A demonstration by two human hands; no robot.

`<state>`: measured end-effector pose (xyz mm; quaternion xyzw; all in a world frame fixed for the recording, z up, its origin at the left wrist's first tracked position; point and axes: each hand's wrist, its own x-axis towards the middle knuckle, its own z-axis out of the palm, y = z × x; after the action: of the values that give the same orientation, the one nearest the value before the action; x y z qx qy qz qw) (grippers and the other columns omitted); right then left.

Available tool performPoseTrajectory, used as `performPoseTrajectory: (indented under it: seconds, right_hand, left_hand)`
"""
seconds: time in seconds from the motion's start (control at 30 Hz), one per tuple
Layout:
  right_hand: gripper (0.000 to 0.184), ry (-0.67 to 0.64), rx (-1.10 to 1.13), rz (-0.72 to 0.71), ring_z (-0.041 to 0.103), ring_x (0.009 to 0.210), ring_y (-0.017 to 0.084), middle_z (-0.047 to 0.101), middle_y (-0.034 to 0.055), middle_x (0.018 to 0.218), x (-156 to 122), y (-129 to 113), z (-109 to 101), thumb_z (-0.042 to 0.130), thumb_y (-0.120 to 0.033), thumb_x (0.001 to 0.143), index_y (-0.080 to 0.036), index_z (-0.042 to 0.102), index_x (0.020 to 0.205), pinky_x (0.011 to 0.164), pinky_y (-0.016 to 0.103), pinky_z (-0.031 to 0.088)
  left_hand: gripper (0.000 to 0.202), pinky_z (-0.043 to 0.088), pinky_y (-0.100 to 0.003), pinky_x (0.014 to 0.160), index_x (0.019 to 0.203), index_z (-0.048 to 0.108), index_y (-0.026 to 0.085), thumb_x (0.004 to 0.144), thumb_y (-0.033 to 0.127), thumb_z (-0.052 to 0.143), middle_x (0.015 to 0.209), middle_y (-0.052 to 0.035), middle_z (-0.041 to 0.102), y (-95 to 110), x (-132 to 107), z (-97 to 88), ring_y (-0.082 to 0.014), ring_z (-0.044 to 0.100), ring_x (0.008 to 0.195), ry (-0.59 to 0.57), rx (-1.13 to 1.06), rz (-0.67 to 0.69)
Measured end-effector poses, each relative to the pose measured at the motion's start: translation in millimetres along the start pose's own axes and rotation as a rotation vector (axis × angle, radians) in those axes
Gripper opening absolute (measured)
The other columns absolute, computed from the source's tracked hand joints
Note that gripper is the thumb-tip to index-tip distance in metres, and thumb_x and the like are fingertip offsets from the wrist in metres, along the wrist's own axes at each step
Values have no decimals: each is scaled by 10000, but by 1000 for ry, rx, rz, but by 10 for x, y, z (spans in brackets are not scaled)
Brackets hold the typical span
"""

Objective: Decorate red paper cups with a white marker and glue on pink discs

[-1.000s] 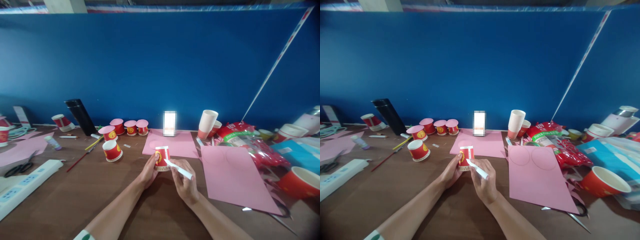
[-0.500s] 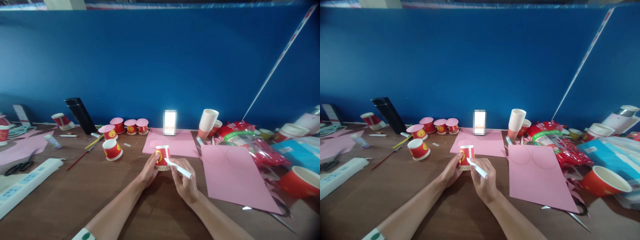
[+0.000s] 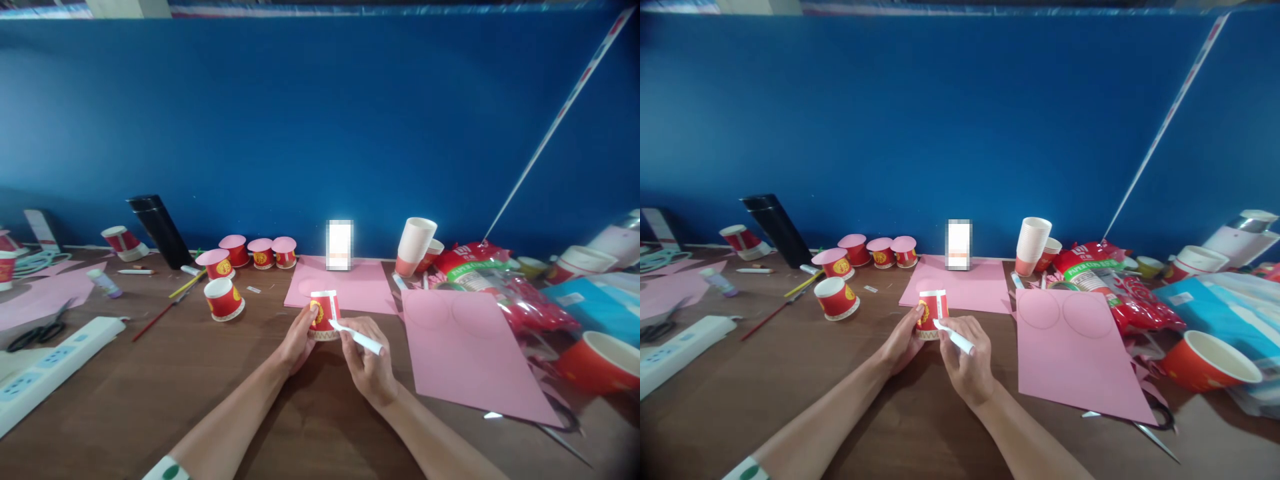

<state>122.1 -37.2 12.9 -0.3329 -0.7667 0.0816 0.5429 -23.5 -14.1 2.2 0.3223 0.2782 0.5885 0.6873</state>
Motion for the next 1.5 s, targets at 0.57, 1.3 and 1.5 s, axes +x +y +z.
performPoseTrajectory:
  seconds: [0.57, 1.3, 1.5]
  right_hand:
    - [121, 14, 10, 10, 564, 701, 186, 594, 47, 746, -5, -9, -15, 438, -138, 883, -210, 526, 840, 646, 340, 450]
    - [162, 84, -43, 24, 610, 830, 193, 646, 62, 875, 20, 44, -22, 486, -118, 868, -200, 567, 982, 751, 351, 492]
    - [130, 125, -90, 72, 615, 764, 178, 641, 65, 830, 38, 106, -34, 461, -125, 879, -190, 575, 883, 705, 319, 491]
  left_hand:
    - [241, 469, -314, 824, 911, 604, 146, 789, 354, 600, 858, -38, 652, -11, -5, -5, -164, 616, 823, 20, 6, 3]
    - [260, 467, -339, 875, 958, 627, 117, 828, 328, 549, 916, -74, 688, 30, -12, 7, -199, 632, 893, 66, -63, -56]
    - [282, 485, -332, 849, 948, 640, 96, 844, 327, 515, 906, -85, 697, 36, -6, -4, -195, 642, 841, 122, -74, -80]
